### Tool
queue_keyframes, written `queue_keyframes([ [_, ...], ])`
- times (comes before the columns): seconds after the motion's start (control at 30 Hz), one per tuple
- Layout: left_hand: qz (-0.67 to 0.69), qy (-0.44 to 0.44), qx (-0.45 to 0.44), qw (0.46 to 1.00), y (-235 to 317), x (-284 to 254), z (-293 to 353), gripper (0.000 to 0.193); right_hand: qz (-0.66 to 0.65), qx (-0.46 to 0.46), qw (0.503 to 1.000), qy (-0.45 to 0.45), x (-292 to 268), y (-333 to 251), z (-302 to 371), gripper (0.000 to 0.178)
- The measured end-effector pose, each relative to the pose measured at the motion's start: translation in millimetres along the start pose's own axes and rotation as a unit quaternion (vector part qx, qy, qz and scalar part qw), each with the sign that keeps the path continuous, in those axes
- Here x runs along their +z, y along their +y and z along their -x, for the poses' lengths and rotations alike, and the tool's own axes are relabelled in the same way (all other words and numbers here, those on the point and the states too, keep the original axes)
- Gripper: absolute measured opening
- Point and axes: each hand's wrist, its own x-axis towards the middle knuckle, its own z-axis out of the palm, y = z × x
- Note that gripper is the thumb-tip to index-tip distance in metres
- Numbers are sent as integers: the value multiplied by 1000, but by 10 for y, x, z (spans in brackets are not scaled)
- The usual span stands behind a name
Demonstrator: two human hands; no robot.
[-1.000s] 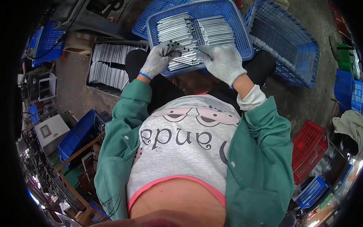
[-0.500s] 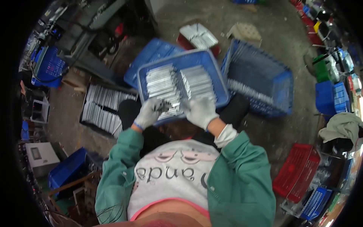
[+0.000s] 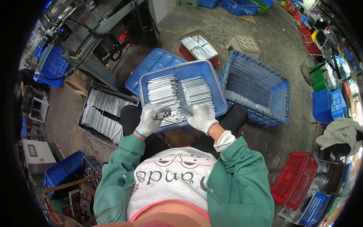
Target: Assembling and sorting small metal components at a manual workstation.
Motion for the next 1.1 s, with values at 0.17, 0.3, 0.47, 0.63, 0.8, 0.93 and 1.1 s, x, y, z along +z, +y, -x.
queue_keyframes([
  [0.17, -19, -1, -47, 999, -198, 240, 350, 34, 9, 19, 1000, -20, 600, 185, 159, 34],
  [0.3, -34, 12, -18, 999, -417, 390, 381, 33, 0, 22, 999, -27, 514, 195, -92, 32],
  [0.47, -14, -38, -18, 999, -551, 466, 398, 35, -9, -3, 1000, -7, 740, 349, -61, 30],
  [0.63, -28, -40, -17, 999, -576, 515, 427, 35, -20, 6, 999, -46, 685, 330, -69, 29],
  [0.8, -22, -45, -14, 999, -598, 538, 380, 32, -39, 45, 994, -92, 637, 355, -158, 27],
  [0.93, -26, -38, -13, 999, -750, 636, 383, 29, -36, -1, 996, -84, 797, 563, -256, 25],
  [1.1, -42, 44, -14, 998, -708, 261, -97, 29, -67, 82, 994, -27, 272, 341, -584, 38],
])
